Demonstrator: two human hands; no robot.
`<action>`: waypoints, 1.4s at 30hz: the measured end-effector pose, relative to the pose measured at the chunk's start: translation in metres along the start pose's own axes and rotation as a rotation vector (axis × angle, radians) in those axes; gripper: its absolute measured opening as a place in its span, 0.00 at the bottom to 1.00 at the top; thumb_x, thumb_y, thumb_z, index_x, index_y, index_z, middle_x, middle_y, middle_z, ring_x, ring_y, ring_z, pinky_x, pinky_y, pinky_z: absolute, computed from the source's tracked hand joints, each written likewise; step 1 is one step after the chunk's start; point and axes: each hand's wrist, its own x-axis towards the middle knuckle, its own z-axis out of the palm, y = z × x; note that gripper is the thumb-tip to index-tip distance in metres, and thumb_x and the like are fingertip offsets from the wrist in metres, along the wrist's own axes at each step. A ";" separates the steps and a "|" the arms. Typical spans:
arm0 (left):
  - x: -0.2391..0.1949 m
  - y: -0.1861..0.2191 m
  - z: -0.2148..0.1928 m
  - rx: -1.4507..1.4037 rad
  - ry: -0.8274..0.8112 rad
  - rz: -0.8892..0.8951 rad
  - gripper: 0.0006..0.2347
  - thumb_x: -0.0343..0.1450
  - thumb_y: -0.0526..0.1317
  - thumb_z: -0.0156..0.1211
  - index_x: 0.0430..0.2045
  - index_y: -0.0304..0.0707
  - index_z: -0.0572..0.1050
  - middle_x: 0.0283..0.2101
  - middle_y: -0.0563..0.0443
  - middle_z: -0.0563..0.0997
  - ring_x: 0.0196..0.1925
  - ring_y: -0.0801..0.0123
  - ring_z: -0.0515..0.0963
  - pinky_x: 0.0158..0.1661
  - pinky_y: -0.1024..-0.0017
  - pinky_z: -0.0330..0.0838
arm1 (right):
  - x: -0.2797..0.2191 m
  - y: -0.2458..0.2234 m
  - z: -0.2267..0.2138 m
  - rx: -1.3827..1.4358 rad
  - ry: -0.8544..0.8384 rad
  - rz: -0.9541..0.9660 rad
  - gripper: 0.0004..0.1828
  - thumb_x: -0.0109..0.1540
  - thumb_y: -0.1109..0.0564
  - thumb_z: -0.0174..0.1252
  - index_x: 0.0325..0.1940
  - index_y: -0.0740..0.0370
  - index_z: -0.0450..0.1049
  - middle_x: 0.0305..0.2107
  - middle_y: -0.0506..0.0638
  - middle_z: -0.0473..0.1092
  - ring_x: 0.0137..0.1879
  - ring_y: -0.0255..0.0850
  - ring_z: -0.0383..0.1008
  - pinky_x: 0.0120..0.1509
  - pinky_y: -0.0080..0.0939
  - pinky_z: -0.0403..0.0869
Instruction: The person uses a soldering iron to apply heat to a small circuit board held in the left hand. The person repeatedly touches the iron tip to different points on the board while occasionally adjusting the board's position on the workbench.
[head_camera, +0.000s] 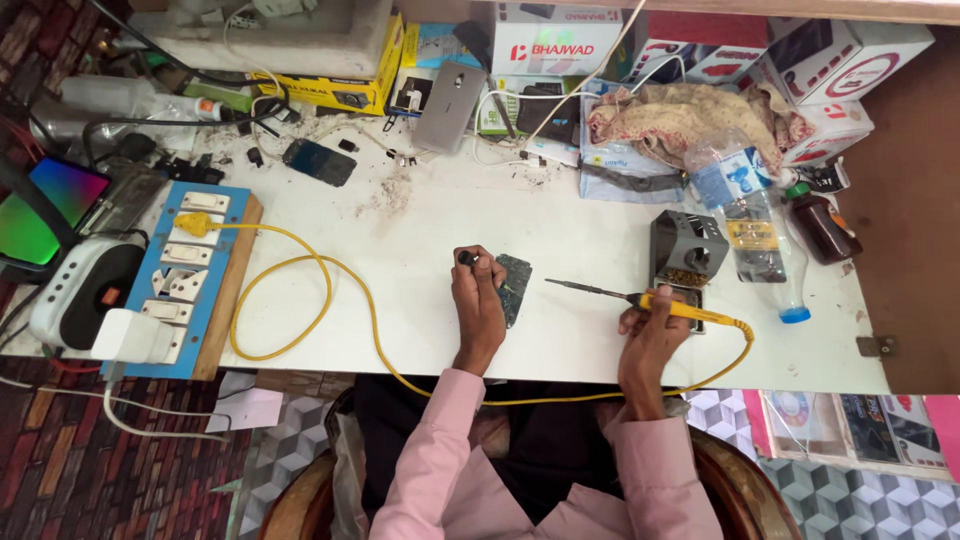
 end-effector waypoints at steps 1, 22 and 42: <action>0.000 0.001 -0.001 -0.005 0.002 0.006 0.16 0.83 0.49 0.39 0.32 0.36 0.60 0.25 0.53 0.63 0.28 0.73 0.63 0.32 0.73 0.63 | 0.001 0.000 -0.002 0.013 -0.003 0.002 0.17 0.71 0.46 0.55 0.40 0.62 0.66 0.21 0.45 0.61 0.22 0.33 0.63 0.26 0.34 0.65; 0.005 -0.005 -0.014 -0.104 0.056 -0.073 0.13 0.82 0.47 0.38 0.38 0.36 0.63 0.25 0.56 0.63 0.29 0.76 0.64 0.37 0.74 0.65 | -0.015 -0.019 -0.013 0.152 0.000 0.084 0.16 0.72 0.48 0.53 0.36 0.60 0.66 0.21 0.43 0.59 0.23 0.31 0.57 0.25 0.33 0.58; 0.007 0.003 -0.010 -0.013 -0.031 -0.118 0.13 0.82 0.47 0.38 0.39 0.36 0.63 0.25 0.55 0.65 0.29 0.74 0.65 0.36 0.74 0.64 | -0.021 -0.003 0.025 0.066 0.000 -0.023 0.12 0.72 0.58 0.49 0.34 0.63 0.65 0.22 0.45 0.60 0.20 0.29 0.55 0.23 0.32 0.58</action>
